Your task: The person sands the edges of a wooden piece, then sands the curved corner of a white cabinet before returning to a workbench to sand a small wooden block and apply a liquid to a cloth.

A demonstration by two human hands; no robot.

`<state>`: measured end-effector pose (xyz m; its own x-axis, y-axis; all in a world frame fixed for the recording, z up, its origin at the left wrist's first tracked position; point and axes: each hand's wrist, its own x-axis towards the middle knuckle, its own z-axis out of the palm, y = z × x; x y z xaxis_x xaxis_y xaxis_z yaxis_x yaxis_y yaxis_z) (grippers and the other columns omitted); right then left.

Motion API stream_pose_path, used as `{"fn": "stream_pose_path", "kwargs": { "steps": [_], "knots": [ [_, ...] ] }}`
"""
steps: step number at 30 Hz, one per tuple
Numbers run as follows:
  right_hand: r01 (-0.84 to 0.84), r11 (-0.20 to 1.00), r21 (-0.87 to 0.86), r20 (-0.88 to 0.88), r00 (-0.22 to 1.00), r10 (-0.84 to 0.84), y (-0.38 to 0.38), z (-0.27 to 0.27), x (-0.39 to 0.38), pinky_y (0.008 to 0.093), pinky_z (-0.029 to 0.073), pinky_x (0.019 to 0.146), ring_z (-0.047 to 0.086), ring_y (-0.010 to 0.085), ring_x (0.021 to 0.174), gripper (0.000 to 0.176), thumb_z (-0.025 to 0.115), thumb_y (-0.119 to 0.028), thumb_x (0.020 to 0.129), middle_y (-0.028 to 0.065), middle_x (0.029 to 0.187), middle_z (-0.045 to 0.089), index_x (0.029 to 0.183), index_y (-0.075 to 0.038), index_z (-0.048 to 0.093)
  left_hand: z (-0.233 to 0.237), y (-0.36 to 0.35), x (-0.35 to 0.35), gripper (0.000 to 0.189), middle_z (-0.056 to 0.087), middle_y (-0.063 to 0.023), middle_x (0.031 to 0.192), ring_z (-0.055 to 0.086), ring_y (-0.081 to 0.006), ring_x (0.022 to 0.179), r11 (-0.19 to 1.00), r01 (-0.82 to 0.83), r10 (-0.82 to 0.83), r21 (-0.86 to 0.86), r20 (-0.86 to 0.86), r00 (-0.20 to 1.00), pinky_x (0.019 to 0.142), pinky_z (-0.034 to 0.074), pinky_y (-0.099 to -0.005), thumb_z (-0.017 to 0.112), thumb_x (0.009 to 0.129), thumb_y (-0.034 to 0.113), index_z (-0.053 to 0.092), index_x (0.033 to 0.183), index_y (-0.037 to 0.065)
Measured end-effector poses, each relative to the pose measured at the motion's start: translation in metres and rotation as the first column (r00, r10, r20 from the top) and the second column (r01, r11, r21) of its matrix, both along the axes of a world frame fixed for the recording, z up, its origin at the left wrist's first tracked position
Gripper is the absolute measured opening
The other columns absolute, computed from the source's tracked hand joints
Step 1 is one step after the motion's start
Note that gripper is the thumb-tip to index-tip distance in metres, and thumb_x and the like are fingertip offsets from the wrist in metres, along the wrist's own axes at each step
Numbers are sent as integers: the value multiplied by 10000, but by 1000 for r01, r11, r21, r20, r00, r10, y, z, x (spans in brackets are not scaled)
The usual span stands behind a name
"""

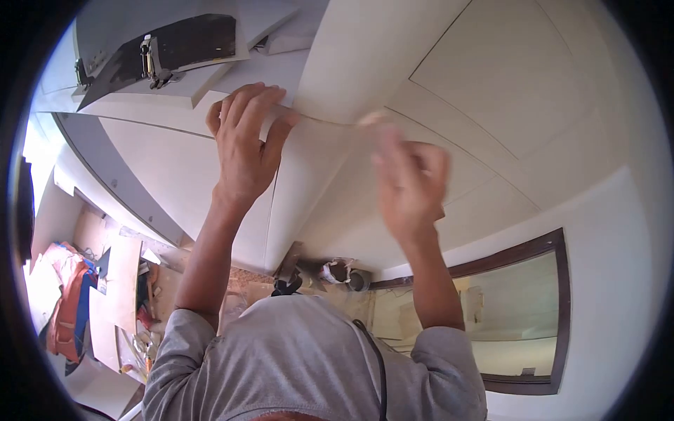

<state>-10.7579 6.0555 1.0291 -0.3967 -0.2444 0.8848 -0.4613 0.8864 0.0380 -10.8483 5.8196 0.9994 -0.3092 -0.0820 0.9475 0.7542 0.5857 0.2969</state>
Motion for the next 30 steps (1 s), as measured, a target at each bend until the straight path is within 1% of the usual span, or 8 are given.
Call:
{"fn": "stream_pose_path", "kwargs": {
  "steps": [3, 7, 12, 16, 24, 28, 29, 30],
  "knots": [
    [-54, 908, -415, -31, 999, 45, 26, -2, 15, 324, 503, 777, 542, 179, 938, 538, 762, -5, 903, 46, 1053, 552, 1421, -106, 660, 12, -1, 2, 172, 676, -37, 1056, 581, -265, 1106, 997, -24, 29, -67, 70, 997, 985, 316, -432, 773, 887, 197, 728, 1033, 116],
    [-145, 844, -517, 20, 983, 181, 30, -49, -3, 292, 489, 776, 531, 155, 951, 527, 763, -9, 908, 66, 1105, 556, 1417, -97, 661, 37, -4, 14, 123, 650, -52, 997, 542, -286, 1033, 994, 76, -44, -73, 364, 930, 1008, 330, -429, 783, 879, 224, 766, 923, 110],
    [-385, 755, -530, -151, 920, 363, 6, -72, -38, 283, 478, 768, 527, 148, 952, 515, 764, -15, 911, 86, 1152, 560, 1411, -90, 663, 35, -15, 0, 142, 673, -74, 987, 560, -287, 1056, 969, 238, -240, 62, 438, 867, 996, 397, -423, 787, 867, 178, 783, 954, 66],
    [-424, 840, -338, -154, 906, 395, 7, -56, -51, 291, 503, 785, 570, 174, 971, 576, 806, 36, 839, 120, 1173, 574, 1388, -69, 669, 31, -11, 7, 141, 685, -75, 999, 571, -288, 1076, 993, 115, -109, 11, 410, 905, 966, 433, -419, 786, 869, 167, 779, 952, 52],
    [-389, 790, -474, -146, 919, 366, -40, -36, -47, 357, 551, 789, 631, 244, 980, 571, 834, 8, 819, 144, 1174, 581, 1361, -50, 665, 26, -13, 9, 199, 684, -118, 1145, 604, -314, 1099, 992, 66, -19, -107, 392, 920, 968, 469, -429, 743, 908, 142, 761, 1079, 41],
    [-304, 871, -385, -40, 949, 314, -46, -47, -41, 381, 560, 777, 645, 261, 982, 568, 849, -23, 819, 144, 1139, 576, 1355, -60, 662, -3, 1, 33, 281, 671, -154, 1122, 618, -312, 1122, 969, -55, 37, 240, 77, 996, 951, 502, -404, 762, 865, 14, 720, 1143, 2],
    [-305, 862, -405, -35, 947, 318, -51, -49, -38, 393, 562, 745, 653, 267, 956, 568, 846, -29, 827, 136, 1137, 578, 1363, -87, 667, -20, -1, 43, 312, 671, -159, 1115, 649, -280, 1078, 974, -167, 149, 153, 126, 981, 912, 518, -380, 781, 841, -15, 707, 1144, 0],
    [-308, 863, -401, -40, 947, 320, -55, -49, -38, 393, 562, 745, 653, 267, 956, 568, 846, -29, 827, 136, 1137, 578, 1363, -87, 667, -25, 6, 54, 309, 672, -148, 1113, 681, -234, 980, 968, -17, -46, 250, 242, 969, 835, 540, -353, 790, 854, 8, 690, 1147, 2]
  ]
}}
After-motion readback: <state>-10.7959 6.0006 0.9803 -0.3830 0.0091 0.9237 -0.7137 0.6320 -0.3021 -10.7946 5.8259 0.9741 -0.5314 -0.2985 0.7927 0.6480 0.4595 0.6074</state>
